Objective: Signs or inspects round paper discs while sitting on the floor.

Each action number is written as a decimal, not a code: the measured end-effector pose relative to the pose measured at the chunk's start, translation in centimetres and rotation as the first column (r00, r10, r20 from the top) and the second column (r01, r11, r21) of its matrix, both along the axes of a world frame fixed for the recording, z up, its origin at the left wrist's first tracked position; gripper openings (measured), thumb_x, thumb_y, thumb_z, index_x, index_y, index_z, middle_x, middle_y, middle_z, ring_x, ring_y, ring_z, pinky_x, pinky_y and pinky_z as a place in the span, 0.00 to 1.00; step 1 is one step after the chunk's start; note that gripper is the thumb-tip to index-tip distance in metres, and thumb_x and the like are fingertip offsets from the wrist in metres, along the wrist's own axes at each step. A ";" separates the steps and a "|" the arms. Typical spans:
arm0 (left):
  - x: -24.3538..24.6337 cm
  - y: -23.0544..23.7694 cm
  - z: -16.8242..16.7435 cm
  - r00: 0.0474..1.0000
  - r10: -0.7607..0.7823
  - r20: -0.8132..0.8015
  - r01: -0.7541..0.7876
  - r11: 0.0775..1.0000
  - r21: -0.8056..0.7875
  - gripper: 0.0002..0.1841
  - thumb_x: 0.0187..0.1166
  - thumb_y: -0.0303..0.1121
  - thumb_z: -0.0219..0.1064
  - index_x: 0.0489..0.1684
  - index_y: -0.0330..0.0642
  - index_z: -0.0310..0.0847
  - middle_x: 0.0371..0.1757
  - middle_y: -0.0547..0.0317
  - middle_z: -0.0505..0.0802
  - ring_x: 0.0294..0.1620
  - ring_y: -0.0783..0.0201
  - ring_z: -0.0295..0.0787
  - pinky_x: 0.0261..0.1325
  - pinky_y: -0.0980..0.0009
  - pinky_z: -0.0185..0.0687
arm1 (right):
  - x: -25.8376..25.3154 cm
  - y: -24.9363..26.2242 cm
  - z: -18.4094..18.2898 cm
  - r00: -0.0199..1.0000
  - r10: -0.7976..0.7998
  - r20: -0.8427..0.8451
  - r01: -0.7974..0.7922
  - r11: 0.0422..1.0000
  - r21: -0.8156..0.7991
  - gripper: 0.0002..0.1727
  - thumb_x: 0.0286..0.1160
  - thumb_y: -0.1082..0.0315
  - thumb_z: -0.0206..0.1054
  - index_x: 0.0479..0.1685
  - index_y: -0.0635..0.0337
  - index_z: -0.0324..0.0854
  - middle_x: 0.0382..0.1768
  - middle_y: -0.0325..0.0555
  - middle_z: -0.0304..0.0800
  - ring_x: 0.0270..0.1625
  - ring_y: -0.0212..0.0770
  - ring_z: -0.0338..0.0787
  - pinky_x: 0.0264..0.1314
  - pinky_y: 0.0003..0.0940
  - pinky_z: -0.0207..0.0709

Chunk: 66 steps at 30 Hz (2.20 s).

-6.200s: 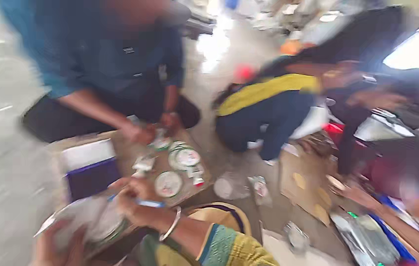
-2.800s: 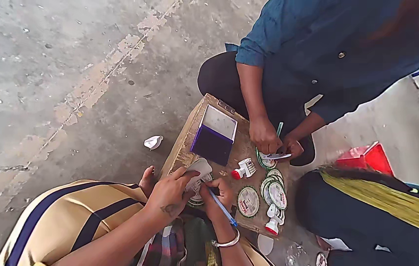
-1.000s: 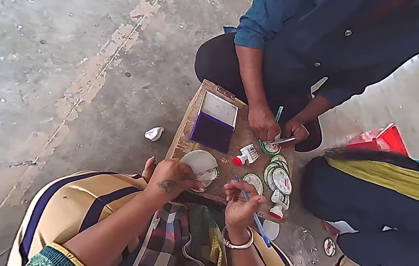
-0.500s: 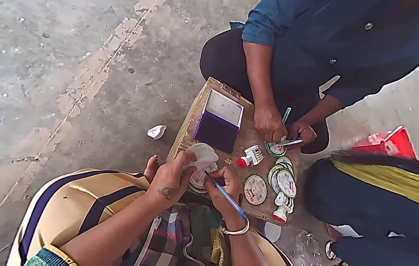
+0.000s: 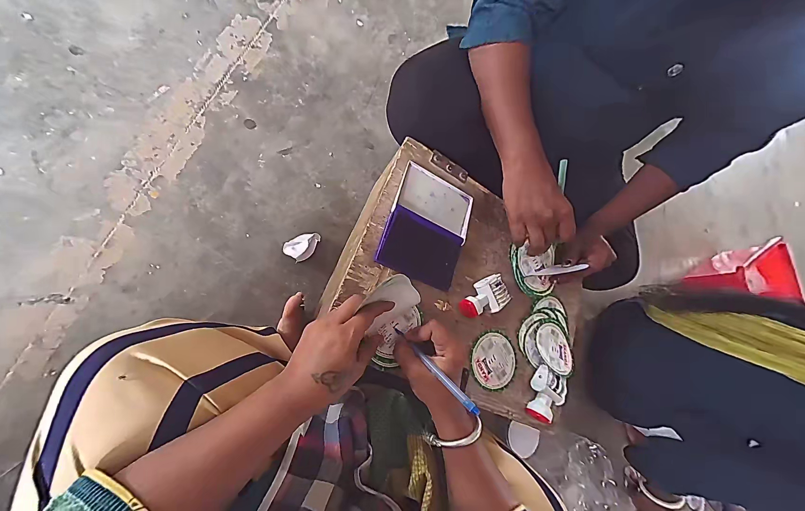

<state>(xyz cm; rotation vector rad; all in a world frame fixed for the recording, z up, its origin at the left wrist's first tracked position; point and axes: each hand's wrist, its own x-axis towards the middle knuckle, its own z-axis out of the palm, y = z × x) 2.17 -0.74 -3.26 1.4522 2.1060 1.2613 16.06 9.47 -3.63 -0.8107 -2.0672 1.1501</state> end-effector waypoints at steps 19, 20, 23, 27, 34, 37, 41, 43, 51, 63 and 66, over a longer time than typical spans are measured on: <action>0.1 0.0 -0.1 1.000 0.012 -0.025 -0.012 1.000 -0.004 0.20 0.68 0.32 0.72 0.60 0.39 0.88 0.50 0.42 0.94 0.46 0.45 0.95 0.55 0.37 0.78 | -0.4 -0.1 0.1 1.000 -0.030 0.005 0.030 0.999 -0.024 0.06 0.55 0.74 0.73 0.21 0.60 0.80 0.22 0.31 0.87 0.24 0.14 0.82 0.28 0.11 0.76; 0.2 0.0 0.0 1.000 0.008 -0.020 -0.008 1.000 -0.009 0.20 0.68 0.31 0.73 0.61 0.39 0.88 0.50 0.42 0.94 0.47 0.44 0.95 0.57 0.34 0.77 | -0.5 -0.2 0.2 0.999 -0.048 0.006 0.048 0.999 -0.024 0.06 0.54 0.75 0.73 0.21 0.60 0.80 0.22 0.30 0.88 0.24 0.13 0.82 0.28 0.10 0.75; 0.0 0.0 0.0 1.000 0.004 -0.011 -0.004 1.000 -0.013 0.21 0.67 0.31 0.73 0.62 0.40 0.88 0.48 0.43 0.93 0.44 0.44 0.94 0.55 0.35 0.77 | -0.8 -0.2 0.3 0.998 -0.059 -0.025 0.058 0.997 -0.053 0.03 0.54 0.76 0.72 0.24 0.62 0.83 0.25 0.30 0.90 0.28 0.12 0.84 0.33 0.10 0.78; 0.1 0.0 0.2 1.000 0.000 -0.001 0.000 0.999 -0.035 0.21 0.67 0.29 0.74 0.61 0.40 0.88 0.49 0.42 0.93 0.46 0.44 0.94 0.57 0.34 0.76 | -0.7 -0.3 0.1 0.998 -0.058 -0.002 0.058 0.996 -0.065 0.04 0.56 0.75 0.74 0.24 0.62 0.83 0.25 0.31 0.91 0.27 0.14 0.85 0.32 0.12 0.79; 0.1 0.0 0.2 1.000 -0.004 -0.010 0.004 0.999 -0.034 0.20 0.67 0.30 0.74 0.60 0.40 0.89 0.50 0.42 0.94 0.45 0.44 0.95 0.55 0.35 0.78 | -0.7 -0.3 -0.1 0.997 -0.076 0.000 0.076 0.993 -0.085 0.04 0.56 0.74 0.74 0.22 0.61 0.82 0.23 0.31 0.90 0.26 0.15 0.85 0.30 0.13 0.78; -0.1 0.1 0.2 1.000 -0.005 -0.008 0.005 1.000 -0.029 0.20 0.67 0.30 0.74 0.61 0.39 0.89 0.47 0.43 0.93 0.44 0.44 0.94 0.54 0.36 0.79 | -1.0 -0.3 -0.1 0.994 -0.111 -0.016 0.109 0.992 -0.060 0.03 0.56 0.75 0.73 0.24 0.62 0.84 0.25 0.32 0.91 0.28 0.14 0.86 0.33 0.12 0.80; 0.1 0.0 0.2 1.000 -0.005 -0.018 0.004 1.000 -0.024 0.20 0.67 0.30 0.74 0.60 0.40 0.89 0.48 0.43 0.94 0.45 0.44 0.94 0.54 0.37 0.79 | -0.8 -0.4 -0.2 0.994 -0.113 0.011 0.113 0.993 -0.041 0.04 0.57 0.73 0.73 0.23 0.61 0.84 0.23 0.32 0.89 0.26 0.15 0.84 0.31 0.13 0.79; -0.1 0.1 0.3 1.000 -0.003 -0.029 0.002 1.000 -0.019 0.20 0.67 0.30 0.74 0.60 0.39 0.89 0.47 0.43 0.94 0.44 0.45 0.94 0.55 0.37 0.78 | -0.9 -0.2 -0.2 0.994 -0.105 -0.009 0.105 0.993 -0.047 0.04 0.57 0.74 0.74 0.23 0.60 0.83 0.23 0.31 0.89 0.27 0.15 0.84 0.32 0.13 0.79; 0.1 0.0 0.1 0.999 -0.011 -0.044 0.010 0.999 -0.032 0.20 0.68 0.31 0.73 0.60 0.41 0.89 0.49 0.44 0.94 0.46 0.45 0.94 0.55 0.37 0.78 | -0.8 -0.4 -0.2 0.991 -0.130 0.020 0.131 0.991 -0.035 0.03 0.57 0.73 0.73 0.23 0.61 0.84 0.23 0.31 0.89 0.26 0.14 0.83 0.31 0.12 0.77; 0.0 0.0 0.2 1.000 -0.016 -0.009 0.015 0.999 -0.029 0.20 0.68 0.29 0.73 0.60 0.38 0.88 0.50 0.41 0.93 0.45 0.43 0.94 0.54 0.34 0.79 | -1.0 -0.3 -0.2 0.988 -0.150 0.025 0.150 0.989 -0.007 0.03 0.58 0.73 0.72 0.24 0.63 0.84 0.24 0.33 0.89 0.27 0.14 0.84 0.31 0.12 0.78; -0.1 0.1 0.2 1.000 -0.016 -0.014 0.015 1.000 -0.025 0.20 0.67 0.29 0.73 0.60 0.38 0.89 0.50 0.41 0.94 0.46 0.42 0.94 0.54 0.35 0.78 | -1.1 -0.3 -0.2 0.985 -0.164 0.044 0.164 0.986 0.010 0.04 0.58 0.72 0.72 0.25 0.63 0.84 0.24 0.34 0.90 0.27 0.15 0.84 0.32 0.12 0.78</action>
